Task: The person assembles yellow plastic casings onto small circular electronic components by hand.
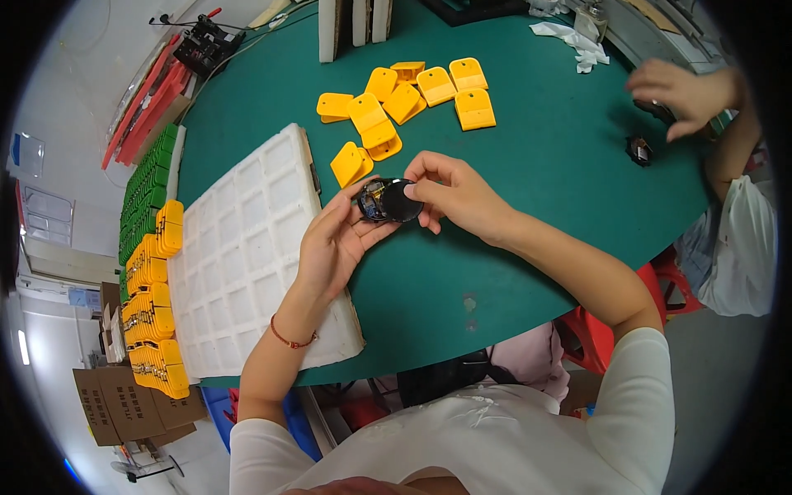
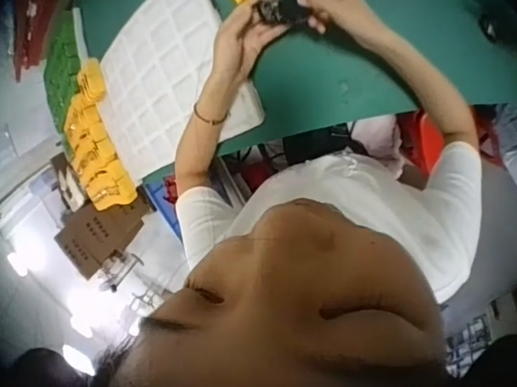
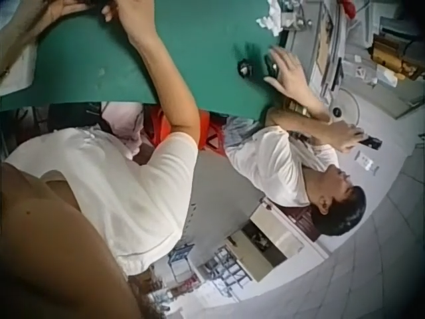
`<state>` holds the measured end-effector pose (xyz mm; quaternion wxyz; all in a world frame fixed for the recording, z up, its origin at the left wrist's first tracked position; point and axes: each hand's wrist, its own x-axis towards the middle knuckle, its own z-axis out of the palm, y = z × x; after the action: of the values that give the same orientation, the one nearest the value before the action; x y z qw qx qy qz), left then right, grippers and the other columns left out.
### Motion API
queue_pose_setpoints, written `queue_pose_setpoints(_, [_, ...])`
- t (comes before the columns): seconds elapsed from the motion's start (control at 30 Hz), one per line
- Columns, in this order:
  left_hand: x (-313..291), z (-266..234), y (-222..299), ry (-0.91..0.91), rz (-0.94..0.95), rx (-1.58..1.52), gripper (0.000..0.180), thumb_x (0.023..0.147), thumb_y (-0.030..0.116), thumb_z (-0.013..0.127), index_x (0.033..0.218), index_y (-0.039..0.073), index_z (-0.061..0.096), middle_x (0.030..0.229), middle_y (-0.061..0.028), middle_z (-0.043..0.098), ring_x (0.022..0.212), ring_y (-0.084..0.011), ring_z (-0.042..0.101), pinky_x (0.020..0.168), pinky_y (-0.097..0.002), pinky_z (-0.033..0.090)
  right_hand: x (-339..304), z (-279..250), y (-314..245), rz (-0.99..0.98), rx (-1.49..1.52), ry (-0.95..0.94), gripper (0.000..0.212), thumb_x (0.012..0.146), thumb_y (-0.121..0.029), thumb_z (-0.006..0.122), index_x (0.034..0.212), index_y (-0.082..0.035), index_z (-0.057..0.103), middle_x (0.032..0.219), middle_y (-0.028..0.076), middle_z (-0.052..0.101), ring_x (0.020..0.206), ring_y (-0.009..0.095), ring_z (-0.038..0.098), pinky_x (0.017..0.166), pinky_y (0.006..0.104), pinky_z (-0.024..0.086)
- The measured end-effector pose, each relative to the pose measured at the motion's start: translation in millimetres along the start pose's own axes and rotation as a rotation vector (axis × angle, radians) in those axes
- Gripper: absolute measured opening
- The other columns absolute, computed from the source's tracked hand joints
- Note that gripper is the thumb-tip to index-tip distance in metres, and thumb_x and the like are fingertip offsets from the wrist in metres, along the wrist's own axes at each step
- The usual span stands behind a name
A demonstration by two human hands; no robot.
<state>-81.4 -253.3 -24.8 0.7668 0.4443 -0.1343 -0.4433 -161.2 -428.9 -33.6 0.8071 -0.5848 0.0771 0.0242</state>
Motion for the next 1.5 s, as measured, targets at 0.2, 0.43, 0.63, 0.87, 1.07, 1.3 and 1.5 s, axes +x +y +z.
queue_pose_setpoints(0.2, [-2.1,2.2,2.7,-0.029,-0.009,0.008,0.037,0.092,0.011,0.031,0.125,-0.006,0.032,0.117,-0.0193,0.046,0.109,-0.0258,0.049,0.095,-0.0394,0.041,1.1,0.7,3.6,-0.058,-0.024,0.003,0.01,0.082,-0.011,0.055,0.086,-0.006,0.046,0.072,0.001,0.05,0.053,0.007,0.049,0.046,0.0192,0.038])
queue_pose_setpoints(0.43, [-3.1,2.3,2.1,-0.007,0.042,0.068,0.037,0.091,0.006,0.032,0.125,-0.008,0.033,0.119,-0.0192,0.045,0.108,-0.0254,0.049,0.094,-0.0376,0.042,0.7,0.8,1.1,-0.068,0.012,0.034,0.012,0.081,-0.011,0.058,0.084,-0.006,0.047,0.071,0.002,0.051,0.054,0.008,0.05,0.046,0.0197,0.038])
queue_pose_setpoints(0.63, [-4.6,2.2,2.5,-0.009,0.059,0.119,0.036,0.09,0.005,0.035,0.125,-0.007,0.036,0.117,-0.0182,0.048,0.104,-0.0245,0.053,0.091,-0.0332,0.045,-0.6,1.7,3.5,-0.151,0.031,0.024,0.014,0.081,-0.009,0.06,0.085,-0.002,0.049,0.069,0.003,0.054,0.057,0.006,0.052,0.048,0.0175,0.041])
queue_pose_setpoints(0.87, [-5.2,3.4,1.0,0.005,0.048,0.165,0.036,0.091,0.006,0.036,0.126,-0.005,0.036,0.115,-0.0163,0.05,0.101,-0.0229,0.055,0.089,-0.0307,0.046,-2.3,2.7,5.2,-0.164,0.005,0.014,0.013,0.081,-0.008,0.06,0.084,-0.001,0.049,0.071,0.003,0.055,0.057,0.006,0.053,0.048,0.0172,0.04])
queue_pose_setpoints(1.07, [-6.1,-0.5,-0.8,-0.012,0.053,0.191,0.037,0.091,0.006,0.037,0.126,-0.005,0.036,0.116,-0.0156,0.05,0.102,-0.0226,0.054,0.089,-0.0307,0.045,-1.7,7.2,4.4,-0.169,-0.006,0.035,0.012,0.079,-0.005,0.061,0.081,-0.005,0.048,0.066,0.001,0.052,0.054,0.006,0.052,0.045,0.0183,0.04])
queue_pose_setpoints(1.3, [-5.5,0.3,-1.1,-0.029,0.053,0.191,0.037,0.091,0.006,0.037,0.126,-0.004,0.036,0.117,-0.0153,0.049,0.103,-0.0225,0.054,0.09,-0.0312,0.045,-1.7,3.8,5.7,-0.176,-0.012,0.02,0.012,0.08,-0.006,0.061,0.081,-0.003,0.049,0.068,0.002,0.054,0.055,0.006,0.053,0.046,0.018,0.041])
queue_pose_setpoints(1.5, [-5.6,-0.1,-1.7,-0.034,0.054,0.195,0.037,0.091,0.006,0.036,0.127,-0.004,0.036,0.117,-0.0152,0.049,0.103,-0.0226,0.054,0.09,-0.0308,0.045,-1.9,4.2,5.7,-0.18,-0.013,0.004,0.013,0.08,-0.007,0.061,0.082,-0.001,0.05,0.07,0.003,0.055,0.057,0.006,0.053,0.047,0.0175,0.041])
